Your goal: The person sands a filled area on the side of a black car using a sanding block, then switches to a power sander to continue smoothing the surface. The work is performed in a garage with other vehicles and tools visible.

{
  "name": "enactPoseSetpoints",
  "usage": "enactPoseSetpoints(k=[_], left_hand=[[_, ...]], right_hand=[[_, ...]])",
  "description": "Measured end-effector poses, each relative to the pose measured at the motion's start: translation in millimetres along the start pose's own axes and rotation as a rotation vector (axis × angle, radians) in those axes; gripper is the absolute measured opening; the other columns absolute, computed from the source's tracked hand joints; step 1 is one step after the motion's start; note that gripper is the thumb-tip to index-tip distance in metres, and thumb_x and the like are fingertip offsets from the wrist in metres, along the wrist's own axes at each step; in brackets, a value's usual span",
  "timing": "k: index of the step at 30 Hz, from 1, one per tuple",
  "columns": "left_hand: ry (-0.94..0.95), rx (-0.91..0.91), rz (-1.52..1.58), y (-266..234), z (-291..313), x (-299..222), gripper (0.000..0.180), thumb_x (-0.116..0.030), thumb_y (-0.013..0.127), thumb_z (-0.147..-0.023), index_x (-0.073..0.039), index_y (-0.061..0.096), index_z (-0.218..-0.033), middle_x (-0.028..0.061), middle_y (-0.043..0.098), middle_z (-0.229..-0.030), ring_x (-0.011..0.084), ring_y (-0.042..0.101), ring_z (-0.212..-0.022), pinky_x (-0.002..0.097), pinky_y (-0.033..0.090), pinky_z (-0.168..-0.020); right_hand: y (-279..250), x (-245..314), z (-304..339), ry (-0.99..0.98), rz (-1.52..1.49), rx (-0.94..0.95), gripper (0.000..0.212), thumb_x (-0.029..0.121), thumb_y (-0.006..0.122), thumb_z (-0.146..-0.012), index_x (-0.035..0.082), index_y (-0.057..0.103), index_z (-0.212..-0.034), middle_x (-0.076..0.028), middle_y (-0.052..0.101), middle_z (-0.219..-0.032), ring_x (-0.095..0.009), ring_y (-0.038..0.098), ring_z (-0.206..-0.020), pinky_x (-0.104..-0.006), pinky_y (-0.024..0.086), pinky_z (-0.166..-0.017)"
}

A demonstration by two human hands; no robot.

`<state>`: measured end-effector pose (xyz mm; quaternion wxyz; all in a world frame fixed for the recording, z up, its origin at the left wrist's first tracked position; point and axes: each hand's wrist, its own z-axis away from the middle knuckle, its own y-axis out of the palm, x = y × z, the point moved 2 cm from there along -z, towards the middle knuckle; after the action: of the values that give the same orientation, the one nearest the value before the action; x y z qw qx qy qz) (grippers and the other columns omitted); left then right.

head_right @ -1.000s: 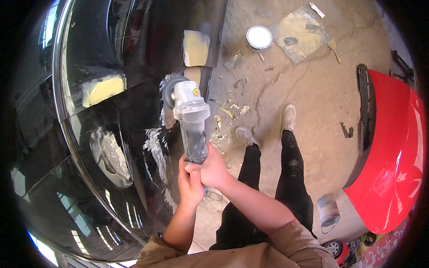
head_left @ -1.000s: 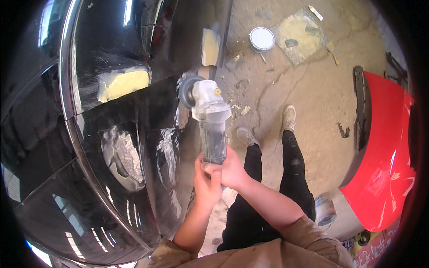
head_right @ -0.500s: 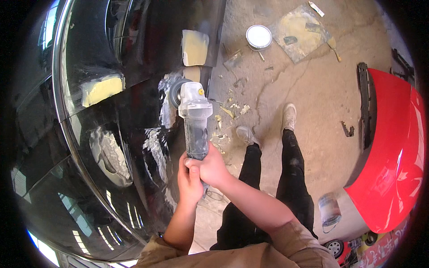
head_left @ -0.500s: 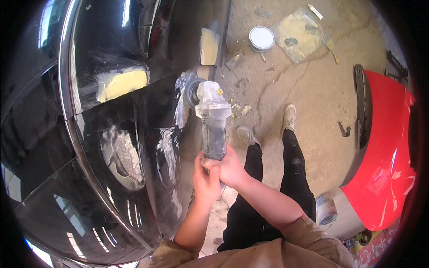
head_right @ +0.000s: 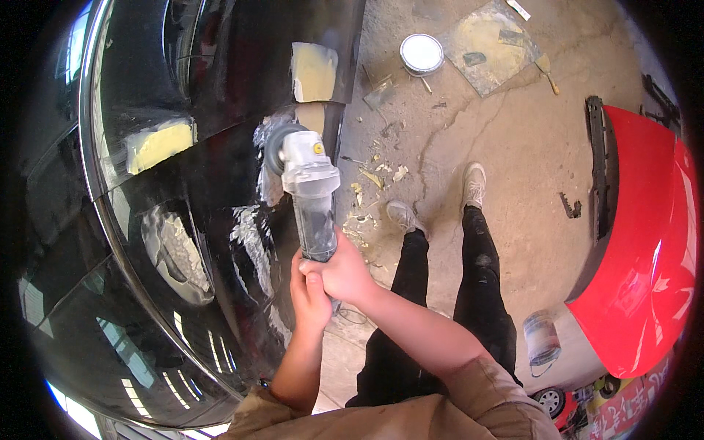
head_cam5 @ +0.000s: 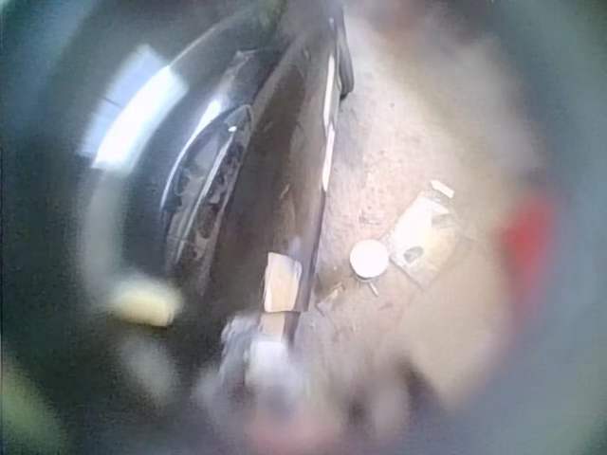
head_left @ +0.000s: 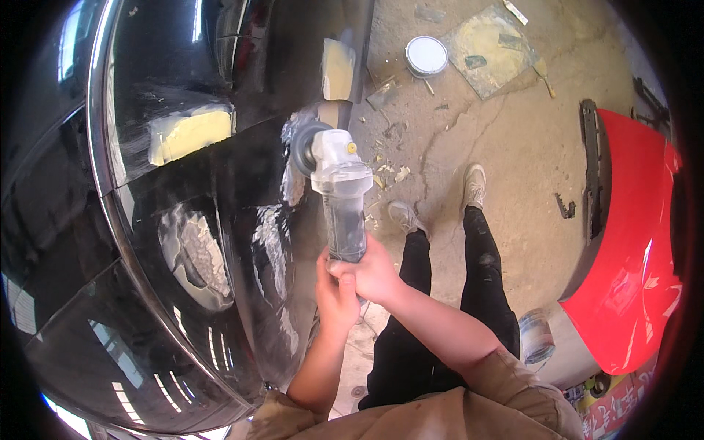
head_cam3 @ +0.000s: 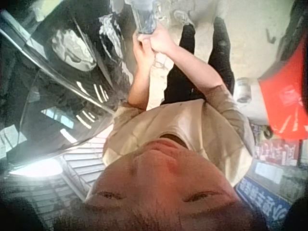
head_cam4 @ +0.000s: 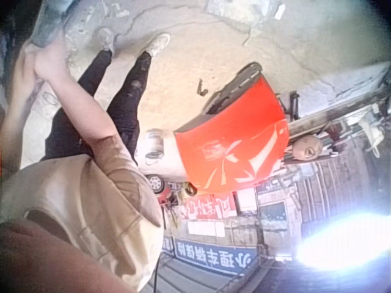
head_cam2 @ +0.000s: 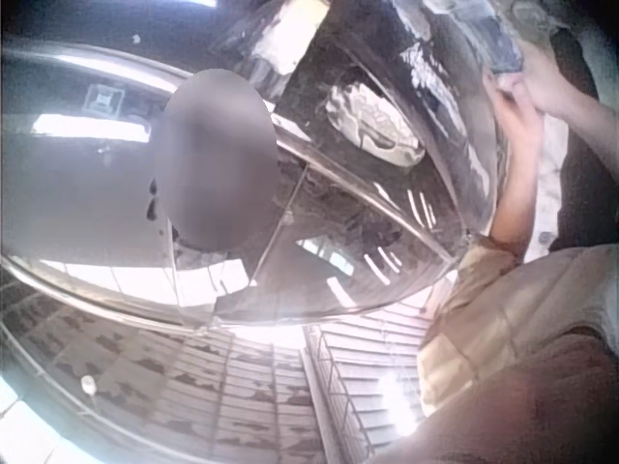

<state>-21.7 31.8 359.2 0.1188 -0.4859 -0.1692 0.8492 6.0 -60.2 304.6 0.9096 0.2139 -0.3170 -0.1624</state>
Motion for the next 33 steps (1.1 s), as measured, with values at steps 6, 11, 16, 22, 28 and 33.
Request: enactPoseSetpoints(k=[6, 11, 16, 22, 28, 33], left_hand=[[0.008, -0.018, 0.011, -0.9, -8.4, -7.1, 0.085, -0.057, 0.061, -0.098, 0.01, 0.039, -0.146, 0.0227, 0.063, -0.127, 0.0284, 0.063, -0.117, 0.0385, 0.05, -0.1], [0.009, -0.01, -0.052, -5.5, -18.6, -18.2, 0.083, -0.052, 0.068, -0.095, 0.007, 0.04, -0.147, 0.0239, 0.066, -0.124, 0.0299, 0.065, -0.115, 0.0395, 0.051, -0.098], [0.024, -0.035, -0.04, -5.2, -21.5, -25.1, 0.083, -0.051, 0.07, -0.094, 0.006, 0.04, -0.147, 0.0232, 0.066, -0.122, 0.03, 0.066, -0.115, 0.0395, 0.051, -0.098], [0.062, -0.037, -0.091, -4.5, -22.3, -30.1, 0.079, -0.05, 0.068, -0.095, 0.005, 0.041, -0.146, 0.0245, 0.067, -0.122, 0.0313, 0.068, -0.111, 0.0405, 0.053, -0.096], [-0.015, -0.012, -0.105, 0.3, -22.8, -28.8, 0.079, -0.051, 0.067, -0.096, 0.006, 0.042, -0.145, 0.0248, 0.068, -0.121, 0.0316, 0.067, -0.113, 0.0406, 0.053, -0.096], [0.052, -0.055, -0.08, 1.4, -21.8, -28.7, 0.079, -0.051, 0.066, -0.097, 0.006, 0.042, -0.145, 0.0247, 0.068, -0.121, 0.0309, 0.067, -0.114, 0.039, 0.052, -0.096]], right_hand=[[1.2, 10.2, -5.6, -0.003, -0.051, 0.024, 0.047, 0.011, 0.078, -0.074, 0.001, 0.058, -0.115, -0.004, 0.064, -0.097, -0.015, 0.061, -0.089, -0.0334, 0.052, -0.083], [6.5, 22.1, -10.2, 0.017, -0.218, 0.031, 0.04, 0.01, 0.077, -0.076, 0.003, 0.059, -0.11, -0.002, 0.065, -0.095, -0.013, 0.061, -0.088, -0.0326, 0.052, -0.081], [8.2, 31.3, -11.2, -0.058, -0.173, 0.09, 0.036, 0.009, 0.076, -0.077, 0.003, 0.059, -0.108, -0.002, 0.065, -0.095, -0.012, 0.061, -0.087, -0.0317, 0.052, -0.08], [7.8, 31.6, -11.5, -0.026, -0.135, 0.045, 0.035, 0.009, 0.076, -0.077, 0.003, 0.06, -0.107, -0.002, 0.065, -0.094, -0.012, 0.061, -0.087, -0.0313, 0.052, -0.08], [3.7, 26.0, -13.6, 0.049, -0.272, 0.042, 0.036, 0.009, 0.077, -0.077, 0.004, 0.06, -0.108, -0.002, 0.065, -0.096, -0.012, 0.061, -0.087, -0.0313, 0.052, -0.081], [3.1, 26.5, -13.1, 0.013, -0.281, 0.072, 0.036, 0.009, 0.076, -0.077, 0.003, 0.059, -0.108, -0.002, 0.065, -0.095, -0.012, 0.06, -0.086, -0.0311, 0.052, -0.08]])
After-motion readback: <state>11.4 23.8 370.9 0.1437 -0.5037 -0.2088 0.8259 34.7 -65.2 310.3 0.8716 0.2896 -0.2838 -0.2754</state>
